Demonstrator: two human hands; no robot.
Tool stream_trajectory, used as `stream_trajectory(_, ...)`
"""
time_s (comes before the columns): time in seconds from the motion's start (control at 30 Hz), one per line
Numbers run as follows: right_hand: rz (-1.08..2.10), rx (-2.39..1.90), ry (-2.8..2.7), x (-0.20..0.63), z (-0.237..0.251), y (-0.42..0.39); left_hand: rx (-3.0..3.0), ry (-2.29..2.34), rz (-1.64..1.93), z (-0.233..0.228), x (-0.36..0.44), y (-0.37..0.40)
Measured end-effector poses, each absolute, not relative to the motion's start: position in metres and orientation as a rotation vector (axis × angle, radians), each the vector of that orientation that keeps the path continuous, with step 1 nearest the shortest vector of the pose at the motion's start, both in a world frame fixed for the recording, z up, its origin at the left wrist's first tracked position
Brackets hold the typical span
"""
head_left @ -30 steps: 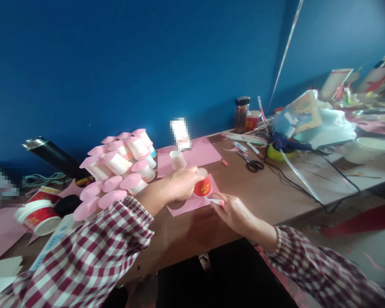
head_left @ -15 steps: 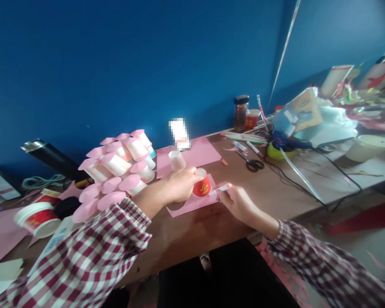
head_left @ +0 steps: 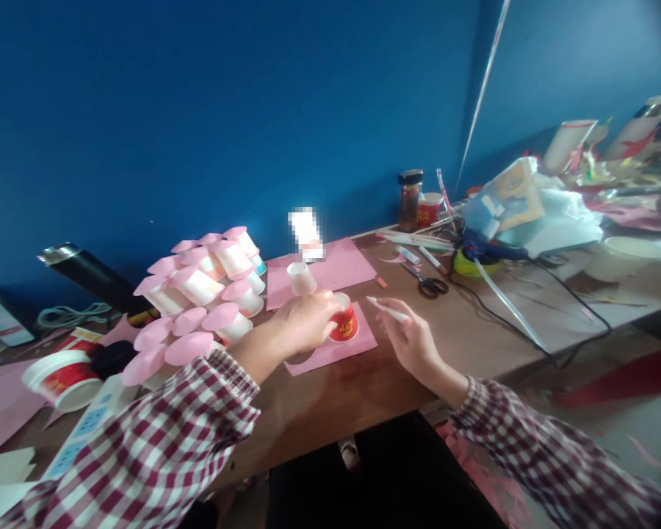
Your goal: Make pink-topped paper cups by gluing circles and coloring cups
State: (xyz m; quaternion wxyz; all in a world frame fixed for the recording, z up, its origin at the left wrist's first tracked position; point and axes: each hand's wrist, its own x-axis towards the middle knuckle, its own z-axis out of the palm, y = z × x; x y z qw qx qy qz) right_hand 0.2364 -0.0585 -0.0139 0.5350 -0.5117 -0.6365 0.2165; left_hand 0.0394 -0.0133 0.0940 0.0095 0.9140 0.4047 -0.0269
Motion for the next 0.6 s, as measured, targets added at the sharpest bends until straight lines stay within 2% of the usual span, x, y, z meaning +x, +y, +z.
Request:
stream_trajectory(0.23,0.406,-1.182,-1.558,0.232,-0.016,-0.063,2.900,1.514,0.176,0.076,0.045,-0.020)
stream_trajectory(0.5,0.446,-1.147,-1.494,0.234,-0.017,-0.065,2.734,1.786,0.570,0.111,0.010,-0.027)
stream_trajectory(0.6,0.475,-1.125,-1.488,0.234,-0.016,-0.067,2.781,1.750,0.672,0.114,0.003,-0.030)
